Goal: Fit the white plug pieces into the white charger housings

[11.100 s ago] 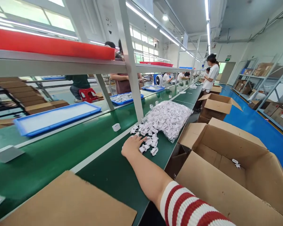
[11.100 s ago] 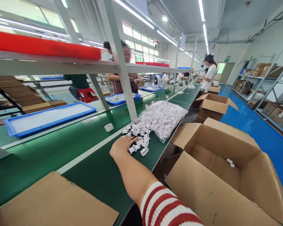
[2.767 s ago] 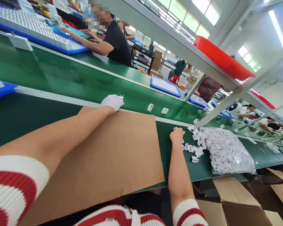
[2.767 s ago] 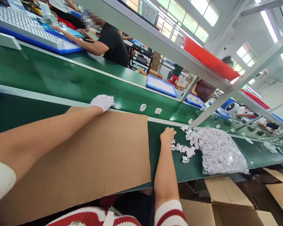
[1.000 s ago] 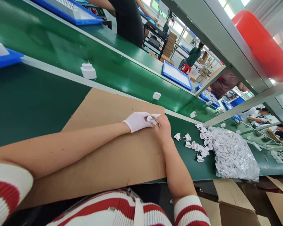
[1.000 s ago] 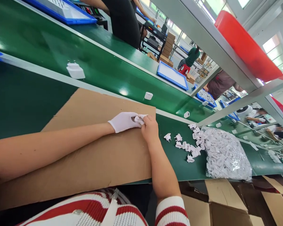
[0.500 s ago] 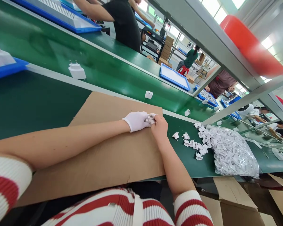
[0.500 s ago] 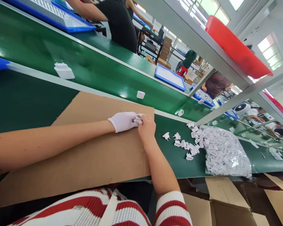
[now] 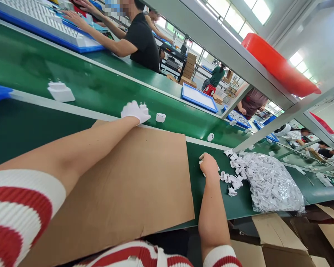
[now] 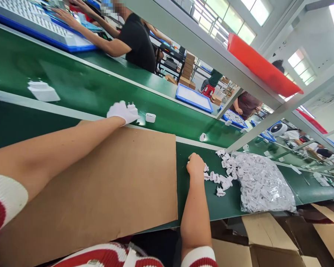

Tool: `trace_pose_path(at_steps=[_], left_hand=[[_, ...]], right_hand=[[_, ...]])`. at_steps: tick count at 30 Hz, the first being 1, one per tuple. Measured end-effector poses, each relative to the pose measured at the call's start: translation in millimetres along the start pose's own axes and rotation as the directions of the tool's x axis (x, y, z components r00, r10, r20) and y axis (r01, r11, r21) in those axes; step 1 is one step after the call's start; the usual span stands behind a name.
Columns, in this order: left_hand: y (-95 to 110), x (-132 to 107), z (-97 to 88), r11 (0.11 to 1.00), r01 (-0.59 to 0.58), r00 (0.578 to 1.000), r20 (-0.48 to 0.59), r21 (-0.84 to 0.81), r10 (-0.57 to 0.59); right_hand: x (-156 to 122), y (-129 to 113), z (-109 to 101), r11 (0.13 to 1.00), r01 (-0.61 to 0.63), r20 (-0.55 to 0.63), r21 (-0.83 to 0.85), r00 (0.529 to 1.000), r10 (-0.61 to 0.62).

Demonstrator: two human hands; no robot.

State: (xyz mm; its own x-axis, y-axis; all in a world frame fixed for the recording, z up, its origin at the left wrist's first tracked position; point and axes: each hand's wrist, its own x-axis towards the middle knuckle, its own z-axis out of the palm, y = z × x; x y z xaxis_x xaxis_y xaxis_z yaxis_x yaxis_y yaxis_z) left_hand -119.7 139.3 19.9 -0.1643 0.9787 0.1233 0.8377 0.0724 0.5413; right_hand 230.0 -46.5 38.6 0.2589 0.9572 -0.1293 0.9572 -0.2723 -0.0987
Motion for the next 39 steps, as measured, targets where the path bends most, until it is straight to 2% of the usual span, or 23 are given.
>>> trace_pose_path(at_steps=[2, 4, 6, 9, 10, 12, 14, 15, 17, 18, 20, 22, 24, 25, 26, 27, 28, 32, 35, 37, 39], left_hand=[[8.7, -7.2, 3.1, 0.999, 0.047, 0.987, -0.156, -0.005, -0.047], [21.4, -14.3, 9.0, 1.000, 0.008, 0.974, -0.226, 0.002, -0.007], [33.5, -14.8, 17.6, 0.998, -0.050, 0.984, -0.168, 0.035, 0.055], [43.4, 0.4, 33.9, 0.997, 0.022, 1.000, 0.002, 0.080, -0.022], [44.7, 7.8, 38.8, 0.995, 0.054, 0.997, 0.052, 0.081, -0.058], [46.5, 20.6, 45.3, 0.994, 0.096, 0.988, 0.119, 0.061, -0.102], [49.9, 24.5, 45.7, 0.996, 0.084, 0.990, 0.113, 0.033, -0.087], [52.6, 21.6, 44.1, 0.998, 0.048, 0.993, 0.108, 0.029, -0.051], [59.3, 5.4, 39.3, 0.994, -0.106, 0.985, 0.141, 0.032, 0.101], [62.5, -7.3, 37.0, 0.978, -0.207, 0.964, 0.177, 0.035, 0.198], [66.4, -38.6, 33.4, 0.916, -0.400, 0.888, 0.262, 0.031, 0.378], [65.2, -72.6, 31.0, 0.841, -0.540, 0.794, 0.343, 0.021, 0.502], [59.8, -103.4, 28.9, 0.780, -0.626, 0.701, 0.436, -0.001, 0.564], [56.3, -116.3, 28.2, 0.760, -0.650, 0.663, 0.474, -0.018, 0.579], [52.8, -127.3, 27.8, 0.753, -0.657, 0.644, 0.495, -0.034, 0.583], [49.6, -136.3, 28.2, 0.760, -0.648, 0.645, 0.496, -0.049, 0.582], [46.9, -143.5, 29.4, 0.775, -0.628, 0.664, 0.476, -0.063, 0.577], [41.7, -158.6, 41.4, 0.850, -0.505, 0.786, 0.327, -0.151, 0.525], [41.9, -161.7, 50.3, 0.905, -0.333, 0.854, 0.322, -0.264, 0.408], [43.1, -162.4, 52.7, 0.922, -0.224, 0.873, 0.356, -0.316, 0.333], [44.7, -163.0, 52.6, 0.928, -0.167, 0.880, 0.374, -0.332, 0.293]], right_hand=[[-4.0, 3.8, -2.7, 0.999, 0.035, -0.084, -0.005, 0.996, -0.035], [-9.6, 15.0, -8.0, 0.998, 0.051, -0.101, -0.030, 0.993, -0.054], [-13.1, 28.5, -13.5, 0.999, 0.030, -0.007, -0.030, 1.000, -0.030], [-9.3, 40.0, -15.3, 0.999, -0.034, 0.176, 0.009, 0.984, 0.032], [-5.9, 40.1, -13.5, 0.999, -0.033, 0.186, 0.043, 0.982, 0.025], [1.8, 35.3, -7.3, 0.983, 0.017, 0.128, 0.181, 0.991, -0.041], [8.4, 26.0, 0.5, 0.901, 0.099, 0.039, 0.423, 0.991, -0.127], [10.7, 20.4, 4.2, 0.821, 0.135, 0.011, 0.554, 0.986, -0.169], [13.2, 9.0, 10.4, 0.615, 0.175, -0.026, 0.769, 0.970, -0.244], [13.7, 3.7, 12.9, 0.516, 0.177, -0.040, 0.838, 0.963, -0.265], [13.9, -5.5, 16.6, 0.386, 0.153, -0.036, 0.910, 0.956, -0.293], [14.0, -12.7, 19.8, 0.336, 0.100, 0.012, 0.936, 0.949, -0.314], [14.9, -18.2, 23.9, 0.325, 0.064, 0.051, 0.943, 0.941, -0.334], [15.8, -20.6, 26.5, 0.325, 0.071, 0.045, 0.943, 0.940, -0.339], [16.9, -22.8, 29.6, 0.323, 0.093, 0.022, 0.942, 0.941, -0.337], [18.4, -24.9, 32.9, 0.321, 0.123, -0.011, 0.939, 0.945, -0.328], [20.1, -26.9, 36.6, 0.320, 0.154, -0.048, 0.935, 0.948, -0.316], [26.6, -33.4, 50.1, 0.359, 0.187, -0.099, 0.914, 0.963, -0.252], [26.7, -38.1, 53.9, 0.416, 0.165, -0.088, 0.895, 0.976, -0.198], [22.4, -43.6, 52.4, 0.371, 0.192, -0.147, 0.908, 0.978, -0.148], [14.9, -51.3, 49.5, 0.290, 0.284, -0.257, 0.914, 0.958, -0.128]])
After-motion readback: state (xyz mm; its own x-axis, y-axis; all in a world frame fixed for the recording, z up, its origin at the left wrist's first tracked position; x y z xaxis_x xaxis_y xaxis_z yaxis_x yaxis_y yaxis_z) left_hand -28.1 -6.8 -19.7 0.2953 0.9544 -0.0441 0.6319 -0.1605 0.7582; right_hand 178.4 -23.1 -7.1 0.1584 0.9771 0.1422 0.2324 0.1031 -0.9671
